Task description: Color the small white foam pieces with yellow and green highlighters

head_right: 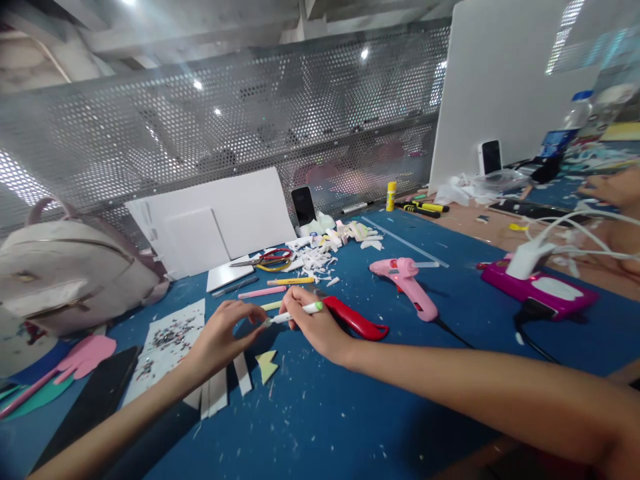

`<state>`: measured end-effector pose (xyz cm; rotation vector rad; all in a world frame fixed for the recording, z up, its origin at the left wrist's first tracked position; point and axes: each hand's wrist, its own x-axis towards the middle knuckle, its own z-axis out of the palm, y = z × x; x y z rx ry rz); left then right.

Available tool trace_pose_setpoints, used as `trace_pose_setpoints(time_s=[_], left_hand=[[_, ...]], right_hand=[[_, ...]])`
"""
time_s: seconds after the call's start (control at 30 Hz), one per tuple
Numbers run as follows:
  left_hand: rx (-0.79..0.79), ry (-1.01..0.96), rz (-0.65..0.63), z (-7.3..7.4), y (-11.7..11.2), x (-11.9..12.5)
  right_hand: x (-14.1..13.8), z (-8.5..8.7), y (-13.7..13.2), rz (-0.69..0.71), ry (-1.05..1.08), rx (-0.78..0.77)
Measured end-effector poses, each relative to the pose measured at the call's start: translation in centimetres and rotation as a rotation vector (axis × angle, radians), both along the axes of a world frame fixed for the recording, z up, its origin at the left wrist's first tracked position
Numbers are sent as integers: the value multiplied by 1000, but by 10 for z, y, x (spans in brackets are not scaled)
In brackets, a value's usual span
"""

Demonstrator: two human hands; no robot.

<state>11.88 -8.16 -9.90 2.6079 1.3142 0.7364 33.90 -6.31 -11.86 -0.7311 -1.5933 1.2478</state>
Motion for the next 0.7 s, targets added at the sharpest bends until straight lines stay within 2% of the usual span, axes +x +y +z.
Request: trace_pose_setpoints(time_s=[0.23, 0.47, 0.7], left_hand=[[-25, -35, -46, 8, -5, 8], [-53, -7, -75, 9, -19, 19], [-209, -48, -111, 17, -37, 30]], right_hand=[[-1, 1, -2, 117, 29, -3], [-3, 0, -6, 357, 107, -71], [-1, -6, -8, 456, 190, -149]])
